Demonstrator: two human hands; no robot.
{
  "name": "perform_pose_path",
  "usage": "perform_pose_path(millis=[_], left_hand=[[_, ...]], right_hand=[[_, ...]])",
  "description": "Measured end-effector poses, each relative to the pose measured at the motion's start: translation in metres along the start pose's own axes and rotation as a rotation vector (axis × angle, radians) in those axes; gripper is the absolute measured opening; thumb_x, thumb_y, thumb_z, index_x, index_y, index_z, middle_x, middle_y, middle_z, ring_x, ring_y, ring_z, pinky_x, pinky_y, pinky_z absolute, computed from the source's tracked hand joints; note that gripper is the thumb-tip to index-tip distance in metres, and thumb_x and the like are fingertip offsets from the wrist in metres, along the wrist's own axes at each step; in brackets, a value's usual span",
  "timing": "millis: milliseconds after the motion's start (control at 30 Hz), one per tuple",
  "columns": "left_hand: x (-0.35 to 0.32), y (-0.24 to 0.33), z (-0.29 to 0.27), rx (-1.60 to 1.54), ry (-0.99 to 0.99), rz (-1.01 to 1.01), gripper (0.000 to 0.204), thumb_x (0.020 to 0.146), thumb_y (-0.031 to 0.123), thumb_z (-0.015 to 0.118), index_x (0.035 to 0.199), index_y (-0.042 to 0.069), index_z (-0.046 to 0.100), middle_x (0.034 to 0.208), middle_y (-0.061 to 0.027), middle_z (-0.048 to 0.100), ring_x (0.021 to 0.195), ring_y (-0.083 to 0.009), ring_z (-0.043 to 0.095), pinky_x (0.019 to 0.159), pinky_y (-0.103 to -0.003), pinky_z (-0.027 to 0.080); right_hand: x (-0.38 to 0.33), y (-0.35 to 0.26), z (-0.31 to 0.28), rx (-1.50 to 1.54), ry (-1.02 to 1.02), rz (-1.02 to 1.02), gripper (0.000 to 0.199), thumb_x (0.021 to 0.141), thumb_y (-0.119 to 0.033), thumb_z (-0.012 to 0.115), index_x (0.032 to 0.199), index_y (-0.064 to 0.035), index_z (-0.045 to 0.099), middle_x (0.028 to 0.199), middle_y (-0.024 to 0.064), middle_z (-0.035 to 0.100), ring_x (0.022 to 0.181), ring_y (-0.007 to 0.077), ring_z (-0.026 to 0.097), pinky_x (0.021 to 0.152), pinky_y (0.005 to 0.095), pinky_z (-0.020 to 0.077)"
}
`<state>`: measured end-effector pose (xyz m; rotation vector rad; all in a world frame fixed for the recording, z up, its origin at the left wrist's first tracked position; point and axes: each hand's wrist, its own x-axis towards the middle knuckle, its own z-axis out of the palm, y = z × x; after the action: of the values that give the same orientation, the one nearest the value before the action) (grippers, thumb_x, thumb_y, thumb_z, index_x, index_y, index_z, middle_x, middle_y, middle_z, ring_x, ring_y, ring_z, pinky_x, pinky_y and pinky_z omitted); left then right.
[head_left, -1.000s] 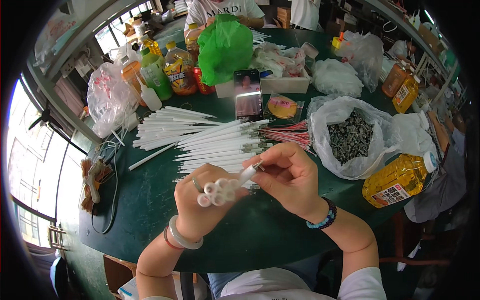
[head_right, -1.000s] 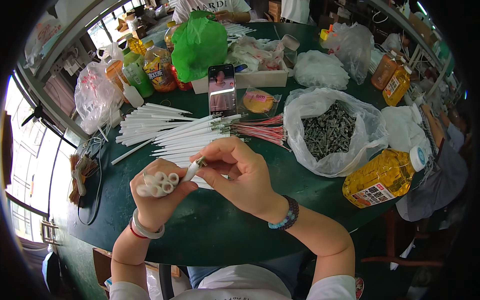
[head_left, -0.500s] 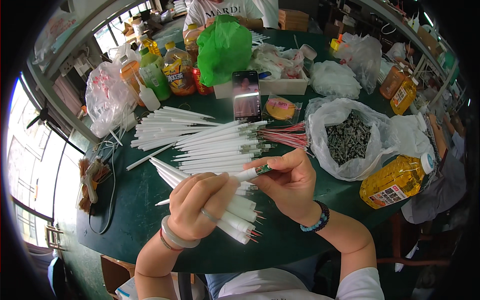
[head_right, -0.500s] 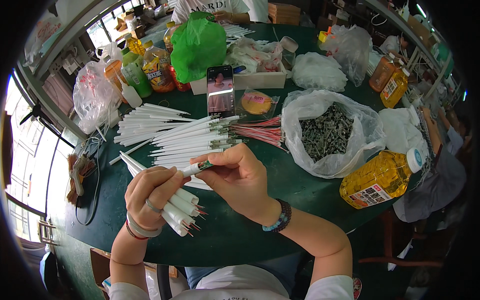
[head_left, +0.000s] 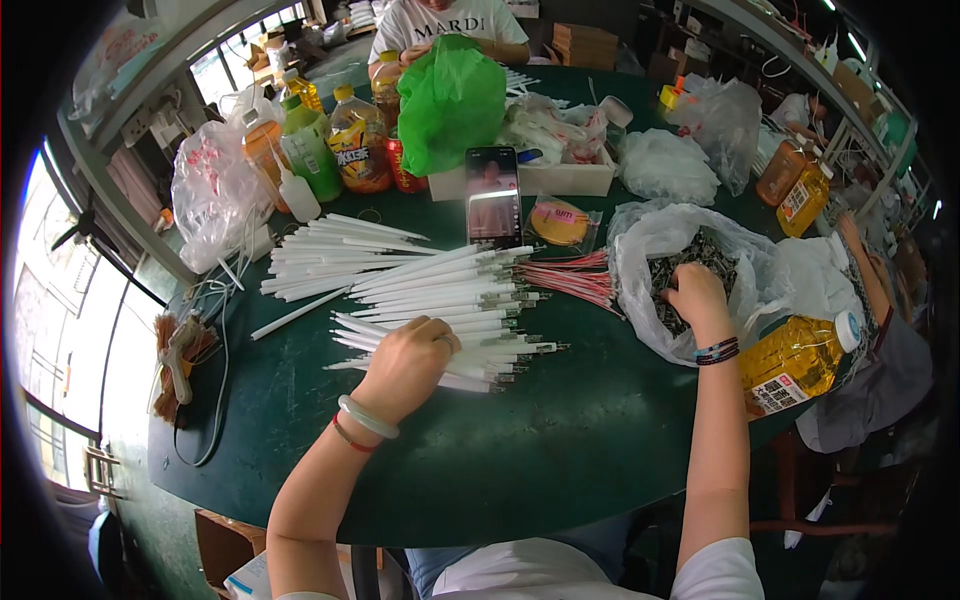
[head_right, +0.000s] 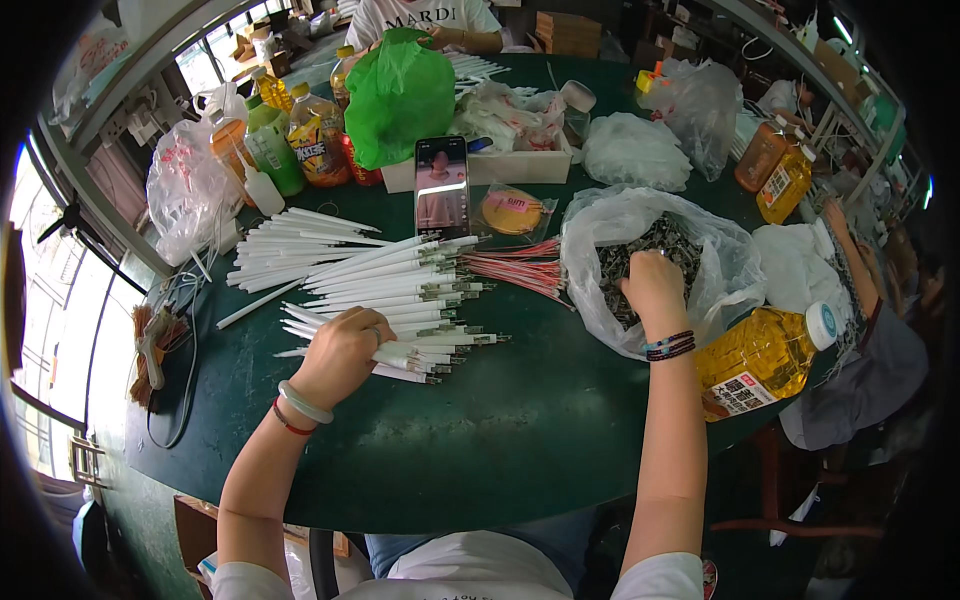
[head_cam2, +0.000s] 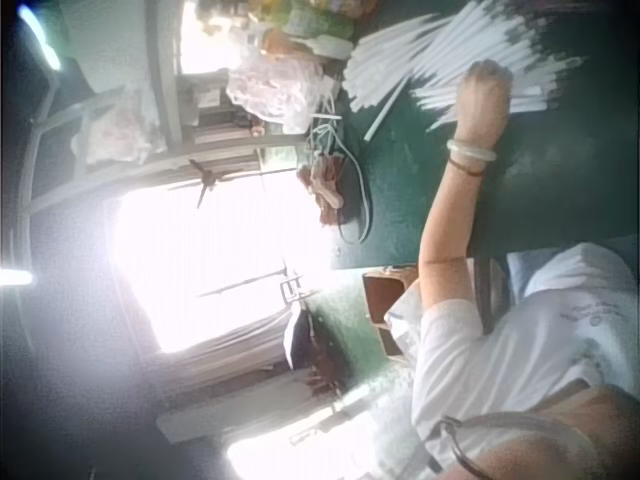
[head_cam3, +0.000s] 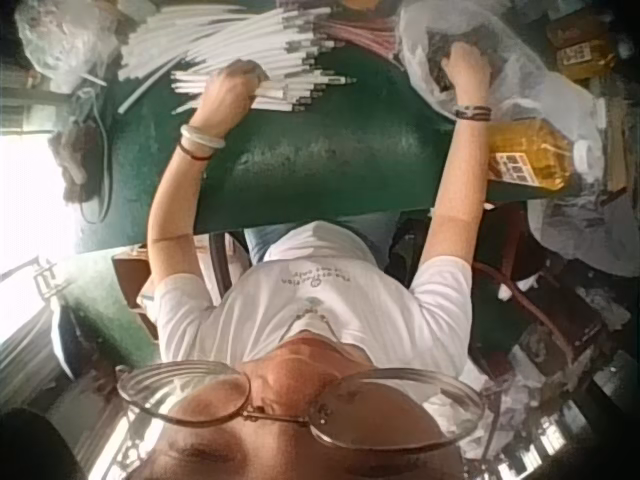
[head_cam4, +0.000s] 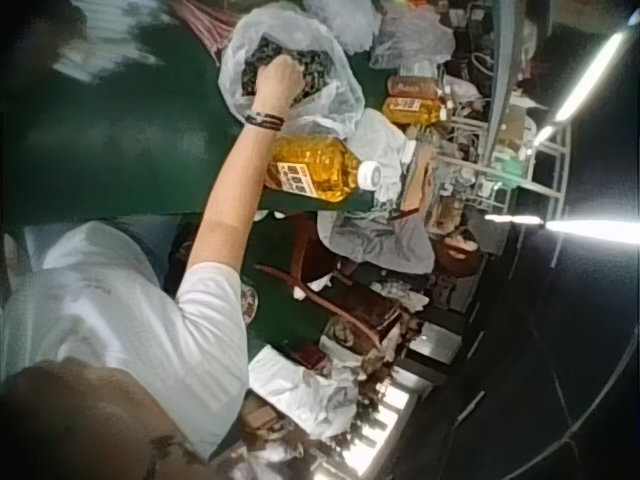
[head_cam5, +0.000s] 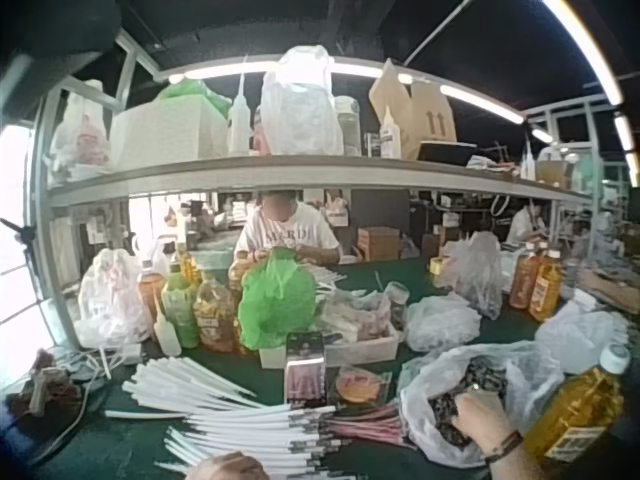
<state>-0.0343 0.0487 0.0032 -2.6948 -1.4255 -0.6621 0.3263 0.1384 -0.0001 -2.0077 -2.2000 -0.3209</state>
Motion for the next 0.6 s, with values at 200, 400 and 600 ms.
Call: perform_pose_path(millis=[200,400,600], left_hand=[[-0.003,-0.003,0.003,0.044,-0.044,-0.02,0.019,0.052,-0.006,0.061,0.07,0.001,0.06,0.078,-0.0064,0.056,0.074,-0.0242,0.055,0.062,-0.032,0.047],[0.0,0.007,-0.016,0.02,-0.059,-0.103,0.027,0.057,-0.005,0.063,0.084,0.002,0.058,0.085,-0.0087,0.054,0.075,-0.0275,0.056,0.064,-0.033,0.047],[0.005,0.026,-0.049,-0.108,0.063,-0.201,0.024,0.064,0.001,0.066,0.085,0.0,0.056,0.082,-0.012,0.054,0.071,-0.0314,0.055,0.063,-0.035,0.045]], right_hand=[[0.006,-0.012,0.008,0.112,-0.07,0.038,0.014,0.066,-0.012,0.064,0.067,0.0015,0.061,0.075,0.0192,0.06,0.075,0.0321,0.059,0.069,0.0383,0.0479],[0.007,-0.011,0.018,0.135,-0.045,0.081,0.014,0.068,-0.013,0.059,0.069,0.0017,0.061,0.076,0.0191,0.059,0.077,0.0331,0.057,0.07,0.0398,0.0453],[0.002,-0.003,-0.004,0.156,0.107,0.078,0.015,0.073,-0.011,0.055,0.077,0.0035,0.053,0.074,0.0218,0.058,0.073,0.035,0.058,0.067,0.0411,0.0468]])
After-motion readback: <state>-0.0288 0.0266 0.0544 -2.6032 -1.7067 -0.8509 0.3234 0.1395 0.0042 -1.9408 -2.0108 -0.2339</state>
